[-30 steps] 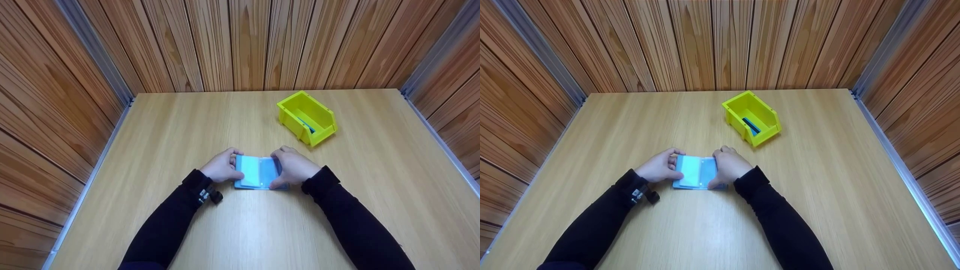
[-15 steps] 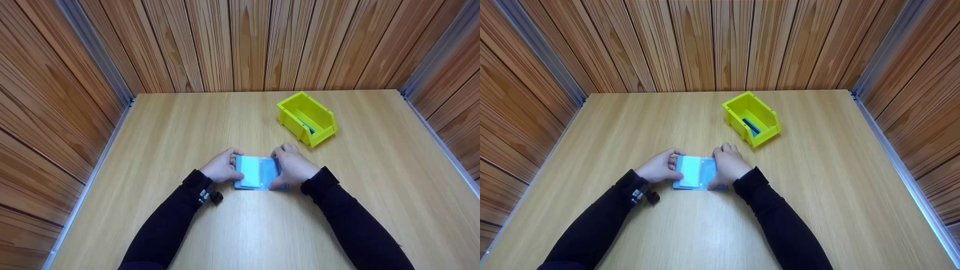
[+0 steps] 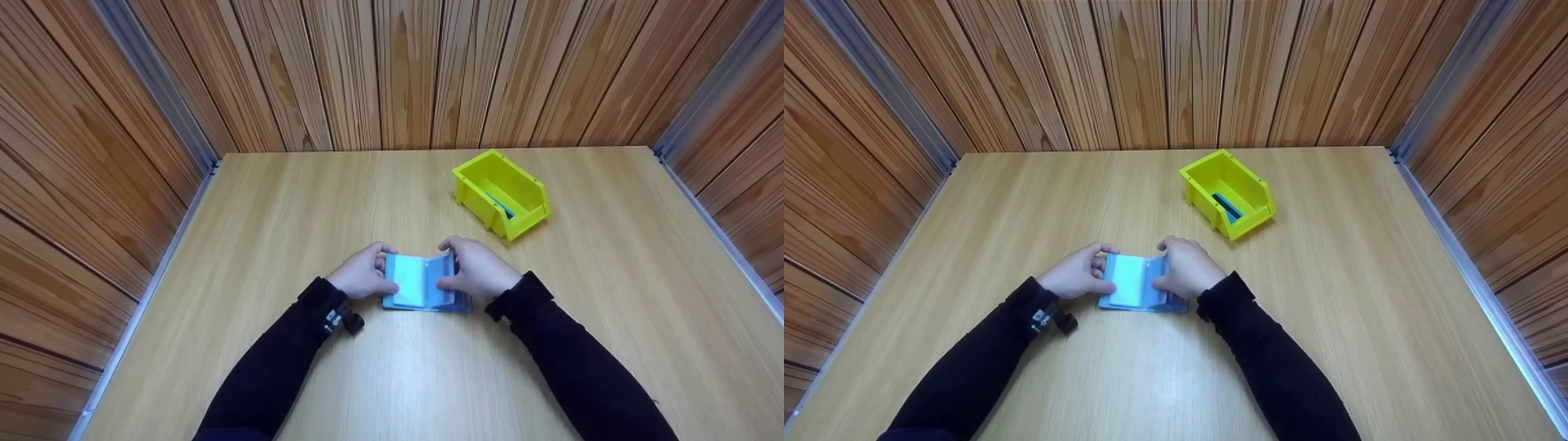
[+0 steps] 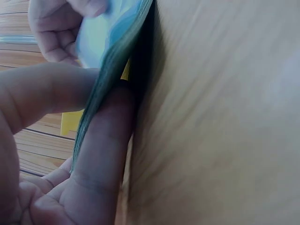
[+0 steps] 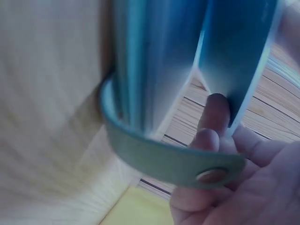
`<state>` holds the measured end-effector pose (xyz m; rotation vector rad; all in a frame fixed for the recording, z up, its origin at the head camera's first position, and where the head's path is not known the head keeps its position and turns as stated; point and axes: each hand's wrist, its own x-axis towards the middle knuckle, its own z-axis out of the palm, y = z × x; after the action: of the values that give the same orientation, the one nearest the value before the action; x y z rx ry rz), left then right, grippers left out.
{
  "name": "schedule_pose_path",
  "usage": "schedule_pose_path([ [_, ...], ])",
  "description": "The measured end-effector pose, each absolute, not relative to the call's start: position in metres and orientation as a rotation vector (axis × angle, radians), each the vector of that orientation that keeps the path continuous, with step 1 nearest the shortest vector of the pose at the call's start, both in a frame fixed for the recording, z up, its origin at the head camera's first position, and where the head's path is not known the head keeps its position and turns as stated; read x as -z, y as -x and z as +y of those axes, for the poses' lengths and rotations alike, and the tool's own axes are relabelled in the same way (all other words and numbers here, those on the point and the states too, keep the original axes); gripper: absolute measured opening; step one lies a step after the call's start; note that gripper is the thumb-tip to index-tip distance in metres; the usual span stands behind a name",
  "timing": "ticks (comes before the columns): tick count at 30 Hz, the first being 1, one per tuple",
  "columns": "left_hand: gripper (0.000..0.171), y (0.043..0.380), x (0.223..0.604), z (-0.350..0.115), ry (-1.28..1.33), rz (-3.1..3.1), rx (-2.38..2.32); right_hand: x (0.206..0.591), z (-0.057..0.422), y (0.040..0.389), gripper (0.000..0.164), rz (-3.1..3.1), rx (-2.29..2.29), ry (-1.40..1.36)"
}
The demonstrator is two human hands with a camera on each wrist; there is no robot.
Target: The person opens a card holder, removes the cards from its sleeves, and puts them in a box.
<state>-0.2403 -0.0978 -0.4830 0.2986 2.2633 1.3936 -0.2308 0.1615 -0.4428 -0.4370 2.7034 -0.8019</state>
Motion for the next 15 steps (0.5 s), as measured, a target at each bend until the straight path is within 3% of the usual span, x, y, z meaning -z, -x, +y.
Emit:
schedule_pose_path([
  [4,0.07,0.24,0.483,-0.098,-0.3,2.265,-1.386,0.441,0.159,0.229,0.058,2.692,0.902,0.445],
  [15,0.067,0.24,0.485,-0.098,-0.343,2.306,-1.378,0.444,0.146,0.212,0.065,2.67,0.98,0.74],
])
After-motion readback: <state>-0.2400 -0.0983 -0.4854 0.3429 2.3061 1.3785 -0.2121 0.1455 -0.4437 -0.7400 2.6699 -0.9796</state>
